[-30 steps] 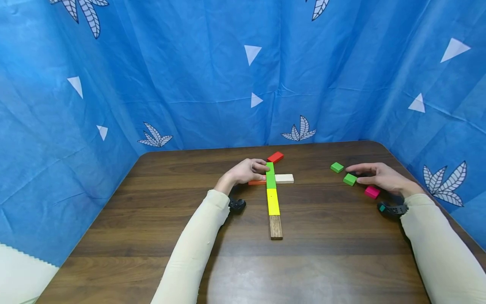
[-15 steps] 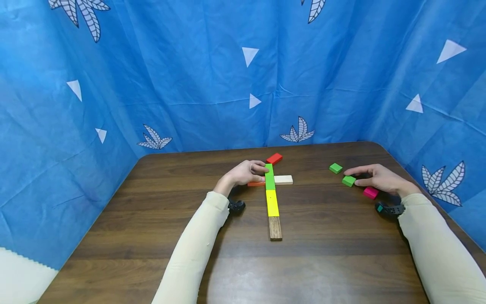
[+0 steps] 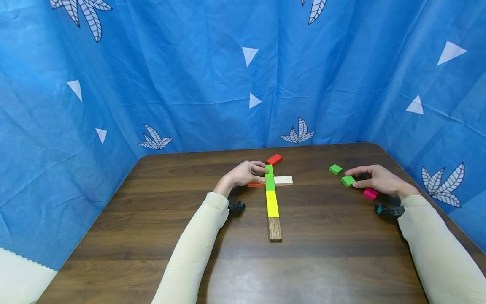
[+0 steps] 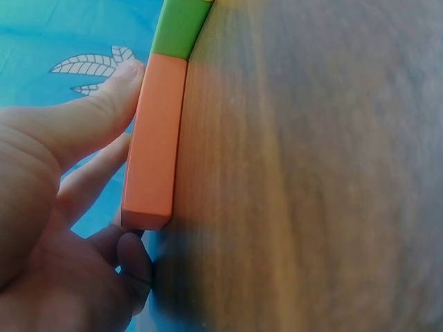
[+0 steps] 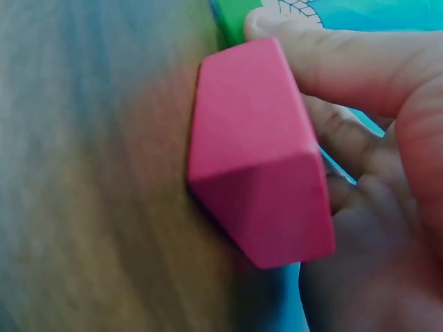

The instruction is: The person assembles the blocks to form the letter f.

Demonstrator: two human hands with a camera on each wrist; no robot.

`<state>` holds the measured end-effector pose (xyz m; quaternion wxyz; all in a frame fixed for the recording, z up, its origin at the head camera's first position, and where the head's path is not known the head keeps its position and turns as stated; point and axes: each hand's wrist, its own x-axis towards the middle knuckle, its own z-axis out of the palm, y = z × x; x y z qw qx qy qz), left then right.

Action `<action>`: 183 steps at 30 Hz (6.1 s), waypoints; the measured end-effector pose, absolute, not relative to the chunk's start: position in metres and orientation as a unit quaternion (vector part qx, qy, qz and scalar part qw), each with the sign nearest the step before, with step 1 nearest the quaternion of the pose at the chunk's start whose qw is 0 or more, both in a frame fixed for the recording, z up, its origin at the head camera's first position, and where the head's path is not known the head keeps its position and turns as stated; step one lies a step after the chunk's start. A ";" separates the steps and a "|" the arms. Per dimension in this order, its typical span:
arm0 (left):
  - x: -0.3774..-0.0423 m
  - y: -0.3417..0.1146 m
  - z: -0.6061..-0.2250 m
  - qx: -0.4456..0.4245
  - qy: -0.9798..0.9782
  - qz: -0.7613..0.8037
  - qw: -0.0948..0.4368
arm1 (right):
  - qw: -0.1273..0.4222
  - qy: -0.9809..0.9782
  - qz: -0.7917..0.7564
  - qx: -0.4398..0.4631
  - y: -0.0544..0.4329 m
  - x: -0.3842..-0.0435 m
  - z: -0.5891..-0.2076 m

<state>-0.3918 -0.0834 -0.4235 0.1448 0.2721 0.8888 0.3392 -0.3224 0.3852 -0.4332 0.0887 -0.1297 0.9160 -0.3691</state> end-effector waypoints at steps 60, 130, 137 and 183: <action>-0.393 -0.085 -0.422 0.279 0.891 0.329 0.143 | 0.039 0.911 -0.399 -0.098 0.260 -0.362 -0.390; -0.396 -0.086 -0.426 0.284 0.892 0.323 0.139 | 0.007 0.904 -0.427 -0.009 0.189 -0.435 -0.438; -0.396 -0.086 -0.425 0.277 0.889 0.336 0.142 | 0.015 0.912 -0.410 0.004 0.186 -0.439 -0.434; -0.396 -0.087 -0.426 0.275 0.887 0.341 0.148 | 0.029 0.933 -0.357 -0.027 0.186 -0.437 -0.433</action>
